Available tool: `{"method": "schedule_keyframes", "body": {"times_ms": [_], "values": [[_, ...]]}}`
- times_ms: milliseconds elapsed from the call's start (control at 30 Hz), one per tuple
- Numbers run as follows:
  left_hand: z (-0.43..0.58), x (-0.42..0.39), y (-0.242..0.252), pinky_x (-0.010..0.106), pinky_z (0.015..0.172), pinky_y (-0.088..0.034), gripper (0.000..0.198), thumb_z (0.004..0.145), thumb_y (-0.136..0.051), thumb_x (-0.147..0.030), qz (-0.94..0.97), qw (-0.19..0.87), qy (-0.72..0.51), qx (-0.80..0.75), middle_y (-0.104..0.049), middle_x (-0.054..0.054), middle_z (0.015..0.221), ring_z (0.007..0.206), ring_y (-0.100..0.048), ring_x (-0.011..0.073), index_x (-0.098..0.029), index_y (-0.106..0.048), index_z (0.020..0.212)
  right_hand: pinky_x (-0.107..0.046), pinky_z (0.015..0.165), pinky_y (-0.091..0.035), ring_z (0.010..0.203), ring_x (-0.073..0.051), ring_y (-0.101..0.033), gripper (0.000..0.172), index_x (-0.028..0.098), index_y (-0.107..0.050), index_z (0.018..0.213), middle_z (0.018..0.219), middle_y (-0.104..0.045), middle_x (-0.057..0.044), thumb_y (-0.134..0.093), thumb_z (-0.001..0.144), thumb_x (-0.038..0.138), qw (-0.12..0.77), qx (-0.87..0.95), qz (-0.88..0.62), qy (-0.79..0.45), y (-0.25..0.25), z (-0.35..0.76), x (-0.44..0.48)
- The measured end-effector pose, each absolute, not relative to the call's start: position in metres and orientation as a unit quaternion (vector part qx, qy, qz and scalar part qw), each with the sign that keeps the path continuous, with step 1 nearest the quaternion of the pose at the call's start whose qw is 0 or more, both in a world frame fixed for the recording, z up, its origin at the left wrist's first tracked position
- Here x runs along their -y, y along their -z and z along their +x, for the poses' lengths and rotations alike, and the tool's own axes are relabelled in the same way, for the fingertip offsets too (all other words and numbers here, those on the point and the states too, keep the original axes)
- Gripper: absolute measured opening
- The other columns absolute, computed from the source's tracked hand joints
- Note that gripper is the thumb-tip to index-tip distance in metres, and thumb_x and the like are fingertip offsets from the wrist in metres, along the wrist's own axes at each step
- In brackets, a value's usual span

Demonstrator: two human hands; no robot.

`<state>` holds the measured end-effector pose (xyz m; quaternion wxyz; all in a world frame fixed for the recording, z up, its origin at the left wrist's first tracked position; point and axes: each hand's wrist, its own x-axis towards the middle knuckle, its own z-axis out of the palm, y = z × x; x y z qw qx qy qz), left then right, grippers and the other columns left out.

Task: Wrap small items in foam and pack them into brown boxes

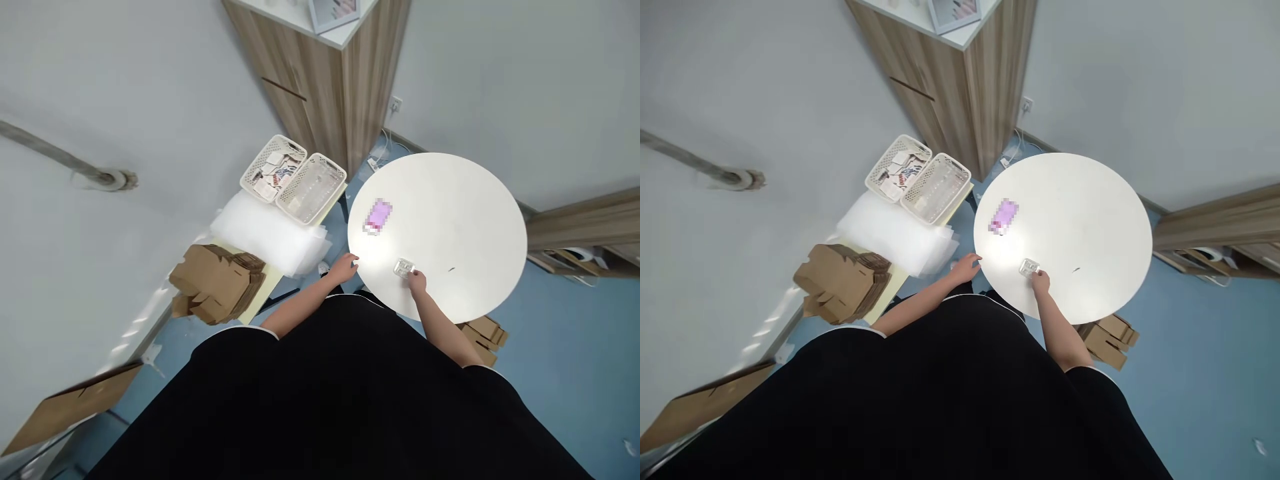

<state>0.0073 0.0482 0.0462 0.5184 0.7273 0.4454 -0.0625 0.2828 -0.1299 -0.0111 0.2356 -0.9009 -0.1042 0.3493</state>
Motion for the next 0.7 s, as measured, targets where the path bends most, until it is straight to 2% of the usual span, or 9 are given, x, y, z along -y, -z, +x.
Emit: {"method": "schedule_keyframes", "body": {"times_ms": [67,167,267,333,467,600,700], "values": [[0.003,-0.043,-0.049,0.038,0.109,-0.048,0.036,0.098,-0.056,-0.032,0.724,0.496,0.076,-0.474,-0.056,0.010,0.150,0.133,-0.057,0.0285,-0.023,-0.066,0.131,-0.037,0.082,-0.057,0.101,-0.031,-0.071,0.042,0.016,-0.067,0.117,0.113,-0.073,-0.017,-0.058,0.080,0.033,0.185,0.076,-0.912,-0.359,0.015,0.290,0.134],[-0.027,-0.051,-0.053,0.038,0.106,-0.049,0.038,0.097,-0.057,-0.029,0.692,0.450,0.072,-0.560,-0.058,0.013,0.147,0.131,-0.058,0.0293,-0.021,-0.064,0.133,-0.044,0.095,-0.054,0.121,-0.037,-0.065,0.061,0.013,-0.057,0.141,0.142,-0.059,-0.026,-0.058,0.083,0.034,0.152,0.071,-0.926,-0.339,0.014,0.290,0.130],[-0.069,-0.065,-0.058,0.036,0.104,-0.049,0.038,0.098,-0.056,-0.024,0.646,0.402,0.029,-0.648,-0.059,0.016,0.143,0.130,-0.058,0.0280,-0.019,-0.062,0.135,-0.050,0.106,-0.049,0.131,-0.038,-0.058,0.065,0.015,-0.052,0.148,0.152,-0.049,-0.026,-0.055,0.086,0.033,0.158,0.162,-0.932,-0.282,0.001,0.270,0.105],[-0.094,-0.071,-0.059,0.035,0.102,-0.049,0.034,0.098,-0.055,-0.021,0.614,0.380,0.007,-0.692,-0.059,0.015,0.140,0.128,-0.058,0.0267,-0.020,-0.063,0.132,-0.048,0.109,-0.047,0.128,-0.034,-0.060,0.056,0.016,-0.058,0.141,0.147,-0.055,-0.022,-0.052,0.088,0.032,0.192,0.273,-0.888,-0.316,-0.011,0.241,0.076],[-0.127,-0.073,-0.051,0.037,0.103,-0.047,0.031,0.097,-0.056,-0.019,0.564,0.344,0.029,-0.750,-0.056,0.016,0.141,0.130,-0.055,0.0284,-0.020,-0.063,0.128,-0.043,0.105,-0.050,0.111,-0.025,-0.066,0.037,0.019,-0.070,0.118,0.127,-0.070,-0.012,-0.056,0.089,0.036,0.225,0.406,-0.730,-0.502,-0.030,0.155,0.000],[-0.151,-0.062,-0.032,0.044,0.112,-0.040,0.043,0.096,-0.059,-0.024,0.584,0.315,0.059,-0.746,-0.048,0.019,0.151,0.140,-0.045,0.0322,-0.018,-0.054,0.139,-0.037,0.091,-0.055,0.098,-0.021,-0.067,0.034,0.016,-0.070,0.112,0.105,-0.073,-0.010,-0.059,0.090,0.041,0.214,0.345,-0.681,-0.609,-0.029,0.068,-0.059],[-0.167,-0.053,-0.017,0.050,0.118,-0.032,0.054,0.094,-0.061,-0.025,0.613,0.299,0.067,-0.728,-0.033,0.019,0.164,0.150,-0.032,0.0355,-0.020,-0.047,0.146,-0.033,0.078,-0.057,0.086,-0.019,-0.067,0.036,0.016,-0.067,0.113,0.096,-0.071,-0.009,-0.060,0.091,0.044,0.196,0.278,-0.701,-0.627,-0.013,0.022,-0.087]]}}
